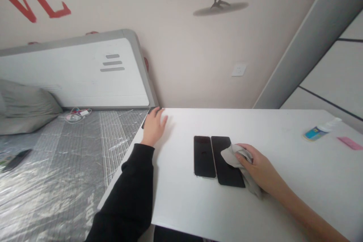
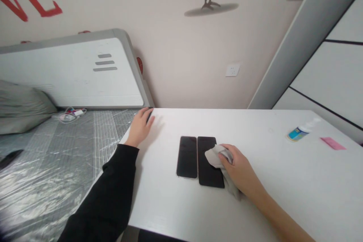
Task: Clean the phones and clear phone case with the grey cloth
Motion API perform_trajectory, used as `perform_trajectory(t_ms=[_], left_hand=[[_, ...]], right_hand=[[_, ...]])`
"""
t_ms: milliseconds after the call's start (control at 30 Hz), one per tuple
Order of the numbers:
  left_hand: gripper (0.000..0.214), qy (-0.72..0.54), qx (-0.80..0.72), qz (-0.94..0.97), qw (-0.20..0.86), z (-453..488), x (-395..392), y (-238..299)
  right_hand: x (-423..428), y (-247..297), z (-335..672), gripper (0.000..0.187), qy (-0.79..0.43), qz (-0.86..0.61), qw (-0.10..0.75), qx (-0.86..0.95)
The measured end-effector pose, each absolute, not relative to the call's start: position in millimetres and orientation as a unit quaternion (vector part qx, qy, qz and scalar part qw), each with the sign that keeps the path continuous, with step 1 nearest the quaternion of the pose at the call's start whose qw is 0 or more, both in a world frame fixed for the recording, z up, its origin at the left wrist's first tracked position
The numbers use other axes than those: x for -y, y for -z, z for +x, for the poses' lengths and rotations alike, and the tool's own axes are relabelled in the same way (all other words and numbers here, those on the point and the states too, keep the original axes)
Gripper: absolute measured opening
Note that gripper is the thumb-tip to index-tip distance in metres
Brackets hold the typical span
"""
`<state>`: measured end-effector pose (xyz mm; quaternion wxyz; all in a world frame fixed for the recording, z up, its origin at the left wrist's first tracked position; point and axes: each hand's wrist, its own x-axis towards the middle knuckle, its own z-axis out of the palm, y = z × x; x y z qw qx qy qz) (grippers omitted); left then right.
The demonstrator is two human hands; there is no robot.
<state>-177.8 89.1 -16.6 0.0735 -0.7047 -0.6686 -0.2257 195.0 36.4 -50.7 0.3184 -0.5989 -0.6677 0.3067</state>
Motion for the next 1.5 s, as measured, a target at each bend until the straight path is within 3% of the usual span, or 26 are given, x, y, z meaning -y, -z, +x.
perform_trajectory(t_ms=[133,433,600,733,800,867,1000,1167,1333,1500], left_hand=[[0.038,0.247,0.737,-0.615,0.131,-226,-104,3],[0.039,0.345,0.714,-0.603,0.085,-217,-94,-18],[0.031,0.301,0.579,-0.747,-0.128,-108,-52,-13],[0.057,0.273,0.462,-0.765,-0.357,-19,-23,-26],[0.045,0.229,0.450,-0.765,-0.399,5,-18,-39],[0.029,0.194,0.458,-0.779,-0.382,18,-17,-50],[0.044,0.181,0.473,-0.813,-0.289,37,-7,-58],[0.038,0.143,0.400,-0.837,-0.345,68,22,-64],[0.043,0.121,0.361,-0.858,-0.346,77,35,-72],[0.037,0.127,0.363,-0.896,-0.221,71,5,-87]], right_hand=[[-36,53,194,0.047,-0.330,-0.586,0.338,0.658],[-40,36,203,0.041,-0.437,-0.567,0.410,0.565],[-40,16,201,0.045,-0.488,-0.532,0.426,0.546],[-31,8,206,0.059,-0.505,-0.502,0.387,0.586],[-24,8,216,0.062,-0.488,-0.526,0.381,0.583],[-16,8,228,0.061,-0.462,-0.552,0.386,0.577],[8,4,248,0.064,-0.436,-0.524,0.440,0.584],[51,7,260,0.066,-0.422,-0.471,0.453,0.629],[65,11,281,0.024,-0.371,-0.499,0.456,0.637],[30,-9,301,0.033,-0.228,-0.501,0.490,0.676]])
